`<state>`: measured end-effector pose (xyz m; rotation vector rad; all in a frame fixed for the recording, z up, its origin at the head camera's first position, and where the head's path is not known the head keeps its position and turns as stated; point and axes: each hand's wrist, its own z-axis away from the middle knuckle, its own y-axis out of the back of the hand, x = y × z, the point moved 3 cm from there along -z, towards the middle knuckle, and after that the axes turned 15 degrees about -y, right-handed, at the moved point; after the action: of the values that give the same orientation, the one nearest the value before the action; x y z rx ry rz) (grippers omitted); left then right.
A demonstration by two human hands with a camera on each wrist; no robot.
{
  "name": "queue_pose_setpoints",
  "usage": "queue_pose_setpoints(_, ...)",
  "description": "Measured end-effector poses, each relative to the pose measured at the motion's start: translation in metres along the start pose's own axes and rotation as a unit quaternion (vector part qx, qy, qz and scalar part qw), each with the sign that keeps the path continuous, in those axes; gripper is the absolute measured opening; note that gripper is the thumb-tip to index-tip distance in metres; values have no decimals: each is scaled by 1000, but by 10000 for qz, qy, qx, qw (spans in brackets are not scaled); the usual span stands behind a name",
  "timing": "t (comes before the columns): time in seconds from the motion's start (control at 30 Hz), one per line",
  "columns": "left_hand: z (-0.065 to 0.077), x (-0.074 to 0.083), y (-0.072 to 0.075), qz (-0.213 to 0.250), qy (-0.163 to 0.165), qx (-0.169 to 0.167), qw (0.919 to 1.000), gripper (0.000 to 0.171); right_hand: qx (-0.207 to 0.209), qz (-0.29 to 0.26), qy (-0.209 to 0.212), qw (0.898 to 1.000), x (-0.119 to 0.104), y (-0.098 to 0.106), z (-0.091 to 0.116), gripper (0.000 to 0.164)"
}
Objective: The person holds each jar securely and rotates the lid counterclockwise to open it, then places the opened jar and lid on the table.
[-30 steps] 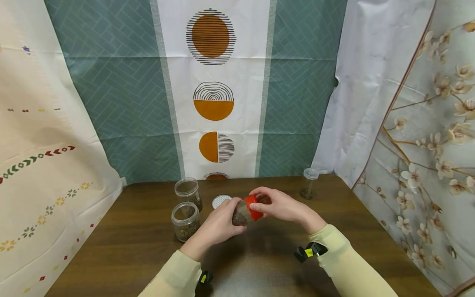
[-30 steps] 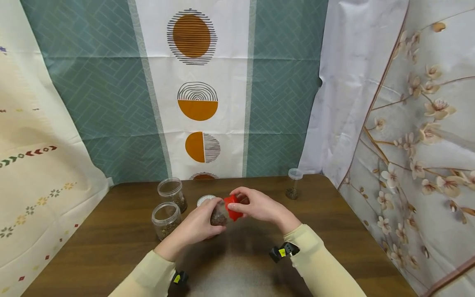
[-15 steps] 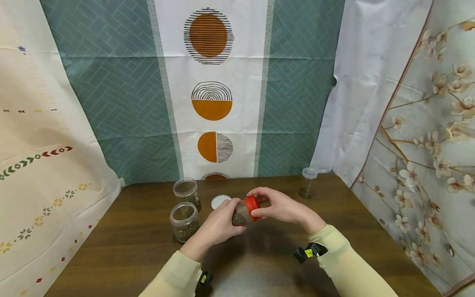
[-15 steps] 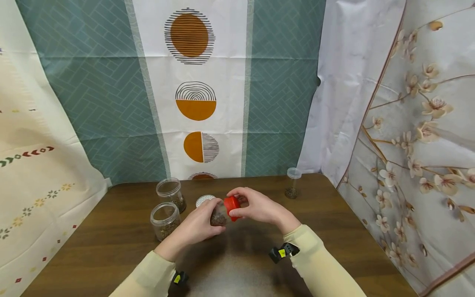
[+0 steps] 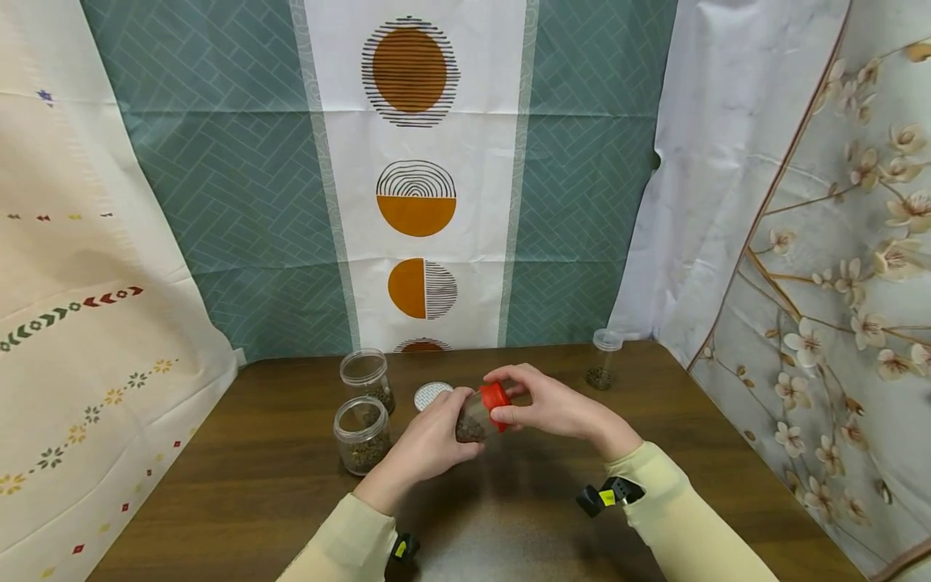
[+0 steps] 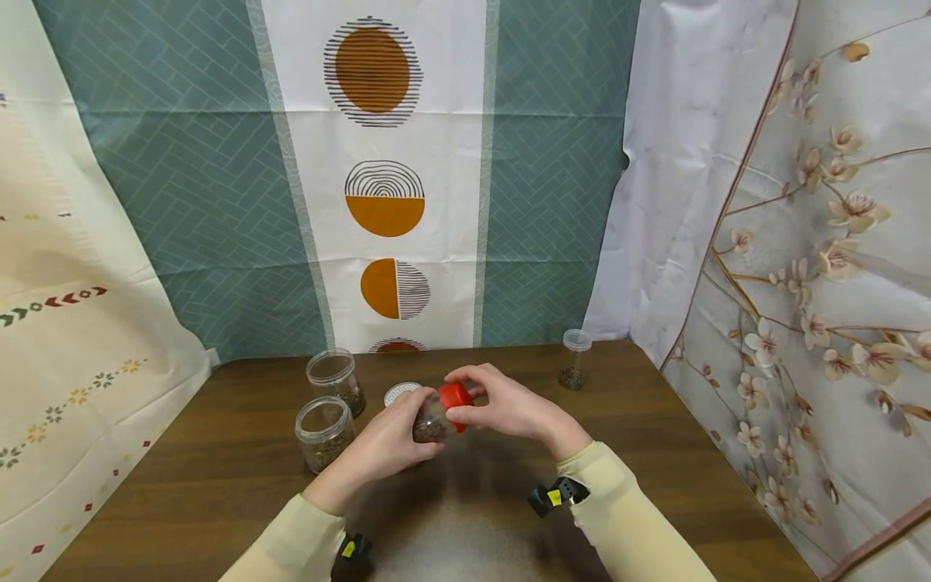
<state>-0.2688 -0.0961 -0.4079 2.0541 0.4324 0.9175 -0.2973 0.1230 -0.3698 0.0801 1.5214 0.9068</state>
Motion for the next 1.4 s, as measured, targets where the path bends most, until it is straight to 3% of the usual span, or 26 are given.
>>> queue_pose_setpoints(0.17, 1, 1, 0, 53, 9, -11, 10000, 76, -149, -309, -248, 9991, 0, 0, -1, 53)
queue_pose_setpoints(0.47, 1, 3, 1, 6, -70, 19, 10000, 77, 48, -218, -447, 9987, -2, 1, 1, 49)
queue_pose_setpoints(1.4, 2, 2, -1, -14, -46, -131, 9999, 76, 116, 522, 195, 9984, 0, 6, 2, 48)
